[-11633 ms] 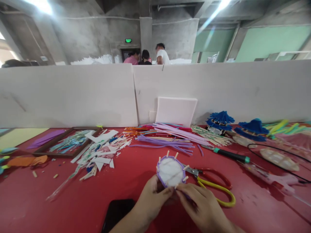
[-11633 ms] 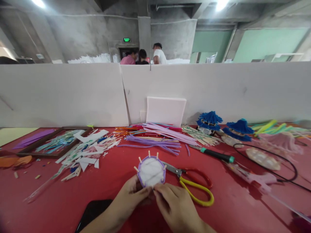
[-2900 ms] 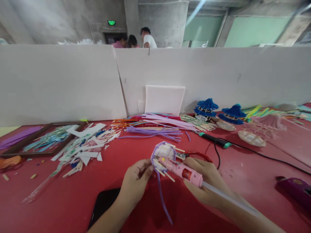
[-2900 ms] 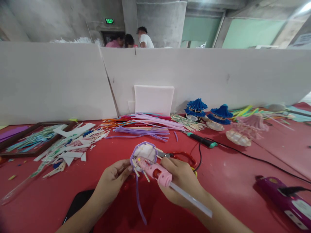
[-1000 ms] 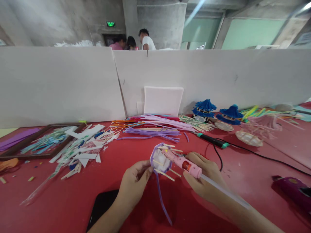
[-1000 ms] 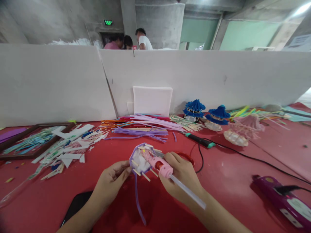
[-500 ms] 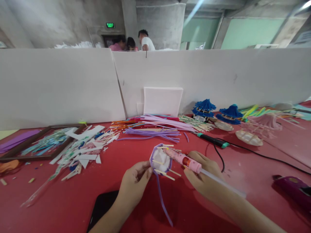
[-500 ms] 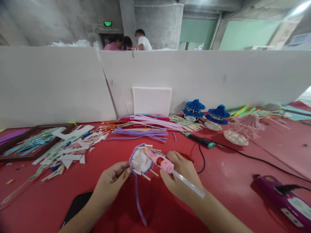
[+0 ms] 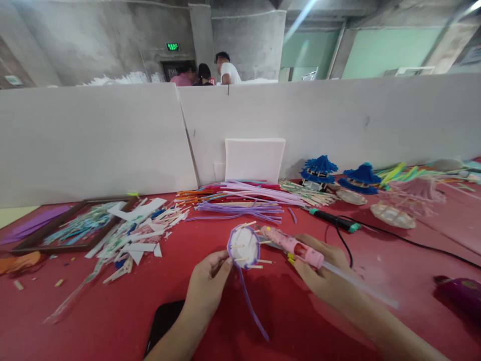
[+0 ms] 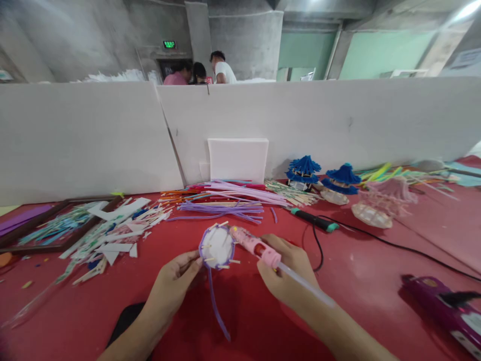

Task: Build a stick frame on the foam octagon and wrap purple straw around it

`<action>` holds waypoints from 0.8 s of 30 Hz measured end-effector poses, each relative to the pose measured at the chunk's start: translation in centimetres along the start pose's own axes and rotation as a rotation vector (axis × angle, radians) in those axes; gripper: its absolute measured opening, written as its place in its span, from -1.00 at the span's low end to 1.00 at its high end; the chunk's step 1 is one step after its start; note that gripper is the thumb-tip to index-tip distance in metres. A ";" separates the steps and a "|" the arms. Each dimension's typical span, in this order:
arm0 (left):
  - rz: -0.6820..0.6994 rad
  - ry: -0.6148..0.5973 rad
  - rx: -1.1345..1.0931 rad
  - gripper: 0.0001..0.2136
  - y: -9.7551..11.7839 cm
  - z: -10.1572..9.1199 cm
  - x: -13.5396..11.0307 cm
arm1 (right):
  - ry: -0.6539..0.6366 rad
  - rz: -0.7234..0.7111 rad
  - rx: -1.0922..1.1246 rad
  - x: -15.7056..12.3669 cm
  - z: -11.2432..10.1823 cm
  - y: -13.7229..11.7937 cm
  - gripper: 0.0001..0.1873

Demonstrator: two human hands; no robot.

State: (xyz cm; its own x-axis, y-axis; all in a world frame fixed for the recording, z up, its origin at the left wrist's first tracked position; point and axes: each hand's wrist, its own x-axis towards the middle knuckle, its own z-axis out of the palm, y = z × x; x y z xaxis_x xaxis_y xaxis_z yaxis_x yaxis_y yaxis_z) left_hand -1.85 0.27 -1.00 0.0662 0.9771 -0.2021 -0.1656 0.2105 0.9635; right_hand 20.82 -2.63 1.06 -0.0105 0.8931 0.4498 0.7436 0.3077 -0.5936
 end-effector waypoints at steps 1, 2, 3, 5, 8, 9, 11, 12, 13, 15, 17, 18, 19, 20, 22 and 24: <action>-0.016 0.019 -0.018 -0.73 -0.1 0.0 0.1 | 0.005 0.039 0.028 0.1 -0.1 0.3 -0.84; -0.032 0.042 -0.043 -0.73 -0.2 -0.1 0.2 | 0.014 0.072 0.037 0.3 -0.3 0.6 -0.83; -0.047 0.063 -0.072 -0.73 -0.2 -0.1 0.3 | 0.025 0.088 0.021 0.6 -0.6 1.1 -0.82; -0.050 0.107 -0.138 -0.75 -0.2 0.0 0.4 | 0.025 0.056 -0.073 1.3 -1.8 2.3 -0.80; -0.038 0.160 -0.232 -0.78 0.0 0.0 0.4 | -0.059 -0.032 -0.257 2.5 -4.2 4.8 -0.57; -0.036 0.170 -0.257 -0.78 0.1 0.0 0.4 | -0.107 -0.007 -0.309 2.7 -5.0 5.8 -0.52; -0.038 0.181 -0.295 -0.79 0.2 0.1 0.4 | -0.226 0.066 -0.408 2.6 -6.3 8.3 -0.46; -0.042 0.182 -0.310 -0.79 0.2 0.1 0.4 | -0.270 0.089 -0.448 2.3 -6.7 9.7 -0.44; -0.045 0.182 -0.324 -0.80 0.2 0.1 0.5 | -0.301 0.102 -0.487 2.0 -7.1 11.1 -0.42; -0.048 0.179 -0.350 -0.81 0.2 0.2 0.5 | -0.304 0.080 -0.553 1.2 -7.7 13.6 -0.43; -0.050 0.174 -0.371 -0.82 0.2 0.3 0.6 | -0.308 0.034 -0.605 0.6 -8.3 14.7 -0.48; -0.051 0.170 -0.378 -0.81 0.2 0.4 0.5 | -0.290 0.016 -0.629 0.5 -8.5 14.4 -0.50; -0.053 0.165 -0.381 -0.81 0.2 0.4 0.5 | -0.248 0.006 -0.657 0.5 -8.7 13.6 -0.51; -0.054 0.160 -0.382 -0.80 0.3 0.5 0.4 | -0.181 -0.001 -0.679 0.6 -8.8 12.1 -0.51; -0.055 0.148 -0.375 -0.79 0.4 0.5 0.3 | -0.079 -0.081 -0.612 0.9 -8.1 7.8 -0.61; -0.050 0.137 -0.358 -0.77 0.6 0.5 0.2 | 0.009 -0.132 -0.456 0.9 -6.4 2.7 -0.75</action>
State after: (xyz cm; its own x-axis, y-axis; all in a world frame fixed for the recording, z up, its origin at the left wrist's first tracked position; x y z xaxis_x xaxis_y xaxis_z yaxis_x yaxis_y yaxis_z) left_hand -1.42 0.57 -0.38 -0.0454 0.9552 -0.2924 -0.5002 0.2316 0.8344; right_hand 27.08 -3.10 4.16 -0.1205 0.8522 0.5092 0.9539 0.2415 -0.1784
